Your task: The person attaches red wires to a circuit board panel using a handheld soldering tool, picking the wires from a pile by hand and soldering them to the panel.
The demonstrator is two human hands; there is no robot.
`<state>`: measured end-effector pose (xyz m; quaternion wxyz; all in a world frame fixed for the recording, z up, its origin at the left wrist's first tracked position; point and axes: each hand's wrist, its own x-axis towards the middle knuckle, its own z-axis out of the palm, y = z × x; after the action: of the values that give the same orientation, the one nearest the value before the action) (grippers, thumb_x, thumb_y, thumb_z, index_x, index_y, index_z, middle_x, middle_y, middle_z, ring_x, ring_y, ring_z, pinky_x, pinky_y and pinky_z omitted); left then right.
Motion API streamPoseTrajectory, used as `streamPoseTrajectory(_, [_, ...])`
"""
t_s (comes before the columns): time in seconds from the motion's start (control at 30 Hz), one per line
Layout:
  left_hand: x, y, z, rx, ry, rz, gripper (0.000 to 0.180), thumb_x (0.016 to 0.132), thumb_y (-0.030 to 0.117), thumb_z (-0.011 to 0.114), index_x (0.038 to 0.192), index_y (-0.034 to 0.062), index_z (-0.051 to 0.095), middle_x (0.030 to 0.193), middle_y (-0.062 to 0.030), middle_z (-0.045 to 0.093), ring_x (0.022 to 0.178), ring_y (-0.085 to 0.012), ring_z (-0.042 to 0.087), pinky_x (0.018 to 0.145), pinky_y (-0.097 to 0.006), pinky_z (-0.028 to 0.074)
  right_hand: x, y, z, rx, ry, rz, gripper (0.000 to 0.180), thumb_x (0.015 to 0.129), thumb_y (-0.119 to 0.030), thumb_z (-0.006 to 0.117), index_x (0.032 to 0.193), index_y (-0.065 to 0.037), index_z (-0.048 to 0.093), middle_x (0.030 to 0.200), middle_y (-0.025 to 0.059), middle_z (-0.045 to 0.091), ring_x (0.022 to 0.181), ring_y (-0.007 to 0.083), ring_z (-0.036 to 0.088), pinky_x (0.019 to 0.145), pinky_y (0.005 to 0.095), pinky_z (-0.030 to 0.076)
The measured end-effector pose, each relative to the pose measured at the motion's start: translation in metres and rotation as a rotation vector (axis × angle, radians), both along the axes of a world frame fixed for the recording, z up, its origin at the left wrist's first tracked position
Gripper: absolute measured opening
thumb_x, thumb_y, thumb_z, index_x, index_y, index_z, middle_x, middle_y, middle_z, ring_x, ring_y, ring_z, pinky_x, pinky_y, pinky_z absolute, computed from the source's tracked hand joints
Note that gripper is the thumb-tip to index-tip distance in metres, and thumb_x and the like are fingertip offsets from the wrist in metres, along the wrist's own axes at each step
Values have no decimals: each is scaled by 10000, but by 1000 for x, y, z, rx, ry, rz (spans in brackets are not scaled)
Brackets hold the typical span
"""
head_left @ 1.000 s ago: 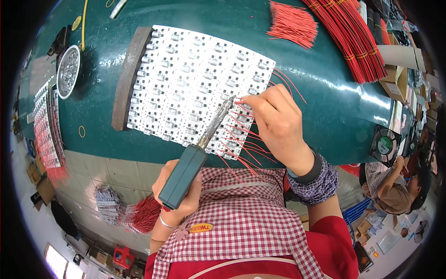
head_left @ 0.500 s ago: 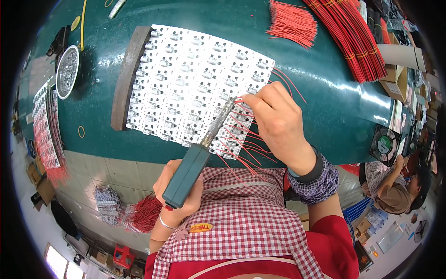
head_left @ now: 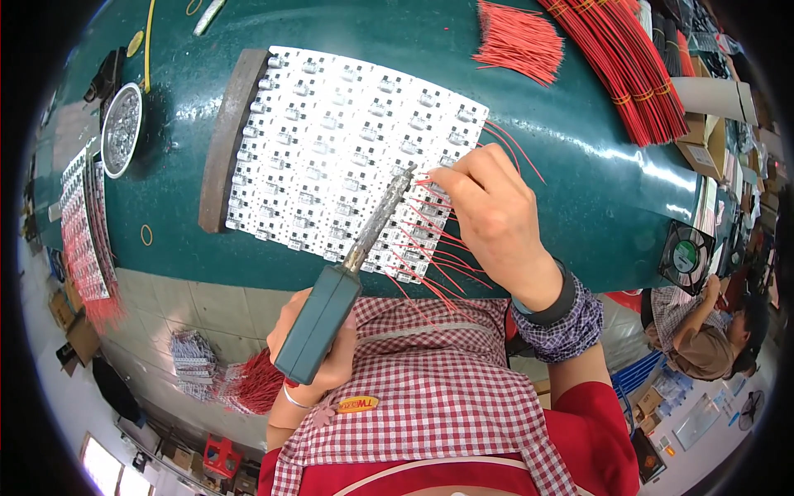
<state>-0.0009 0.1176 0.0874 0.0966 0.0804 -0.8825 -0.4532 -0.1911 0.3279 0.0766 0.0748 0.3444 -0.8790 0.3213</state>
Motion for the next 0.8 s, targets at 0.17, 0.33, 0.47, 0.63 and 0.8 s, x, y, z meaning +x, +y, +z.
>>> streamPoseTrajectory(0.17, [-3, -1, -1, -47, 17, -12, 294, 741, -40, 747, 1033, -65, 724, 1040, -216, 720, 814, -329, 741, 697, -346, 591, 2, 2, 5, -41, -5, -53, 216, 727, 14, 693, 937, -36, 702, 837, 49, 562, 793, 225, 583, 638, 347, 503])
streamPoseTrajectory(0.33, [-5, 0, 1, -1, -44, -20, 279, 732, -53, 742, 1011, -64, 726, 1020, -210, 716, 803, -328, 738, 693, -347, 592, 1, 2, 3, -10, -22, -22, 269, 739, 93, 724, 982, -22, 735, 861, 74, 618, 784, 252, 602, 652, 363, 503])
streamPoseTrajectory(0.47, [-11, 3, 3, 9, -30, -24, 267, 725, -67, 735, 991, -67, 723, 998, -201, 706, 784, -323, 728, 684, -346, 588, 2, 4, 1, 18, -26, -11, 283, 744, 89, 718, 1002, -24, 734, 878, 73, 627, 789, 253, 607, 660, 363, 512])
streamPoseTrajectory(0.63, [-24, 6, 10, 0, -4, -40, 237, 698, -80, 717, 933, -54, 713, 962, -176, 691, 744, -305, 701, 648, -340, 567, 3, 4, -1, -1, -73, 3, 315, 745, 114, 685, 1032, -13, 719, 898, 86, 611, 807, 257, 611, 681, 361, 525])
streamPoseTrajectory(0.8, [-27, 4, 15, -11, -12, -84, 213, 679, -85, 700, 888, -43, 699, 929, -157, 678, 718, -286, 682, 622, -335, 548, 4, 5, -2, 24, -97, 40, 255, 786, 5, 652, 1039, -6, 676, 943, 100, 565, 890, 264, 575, 761, 365, 510])
